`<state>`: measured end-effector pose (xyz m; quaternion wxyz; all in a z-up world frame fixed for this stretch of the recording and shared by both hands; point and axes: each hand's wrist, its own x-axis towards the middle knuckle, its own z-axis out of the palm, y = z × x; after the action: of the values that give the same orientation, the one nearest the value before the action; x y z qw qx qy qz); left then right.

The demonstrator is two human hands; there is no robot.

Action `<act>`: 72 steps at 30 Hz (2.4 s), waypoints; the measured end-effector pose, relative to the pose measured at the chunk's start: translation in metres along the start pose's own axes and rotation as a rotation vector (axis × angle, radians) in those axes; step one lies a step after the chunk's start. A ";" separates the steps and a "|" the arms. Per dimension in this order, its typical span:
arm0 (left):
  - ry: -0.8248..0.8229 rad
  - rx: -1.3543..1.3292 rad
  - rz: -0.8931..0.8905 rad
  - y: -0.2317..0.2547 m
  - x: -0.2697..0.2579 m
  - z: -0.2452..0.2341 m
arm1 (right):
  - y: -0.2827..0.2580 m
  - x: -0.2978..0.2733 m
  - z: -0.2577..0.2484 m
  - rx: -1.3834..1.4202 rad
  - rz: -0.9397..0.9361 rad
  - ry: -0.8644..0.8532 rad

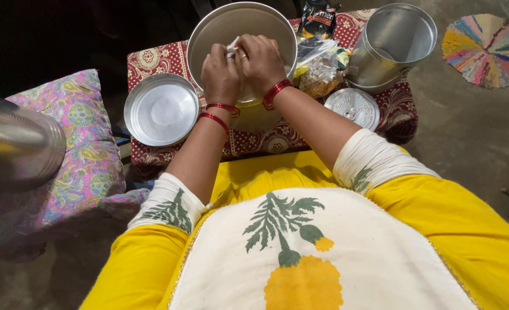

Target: The person places several plastic-wrapped food items into a large metal container. They arrange the items by hand, pressing them down to fit more inside. The container remains open throughout the clip.

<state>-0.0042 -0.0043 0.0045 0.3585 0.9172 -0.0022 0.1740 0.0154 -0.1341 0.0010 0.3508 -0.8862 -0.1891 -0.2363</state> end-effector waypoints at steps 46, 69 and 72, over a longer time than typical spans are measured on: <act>0.072 -0.234 0.031 -0.019 0.007 0.004 | 0.000 0.002 -0.006 0.153 -0.042 -0.019; 0.023 -0.429 -0.046 -0.037 0.016 0.006 | 0.001 -0.004 0.003 0.057 -0.123 -0.036; 0.024 -0.440 -0.029 -0.039 0.016 0.007 | 0.003 -0.005 0.009 -0.024 -0.186 -0.014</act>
<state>0.0183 0.0216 -0.0206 0.5523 0.8147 -0.0227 0.1754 0.0153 -0.1309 -0.0095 0.3153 -0.8705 -0.2702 -0.2642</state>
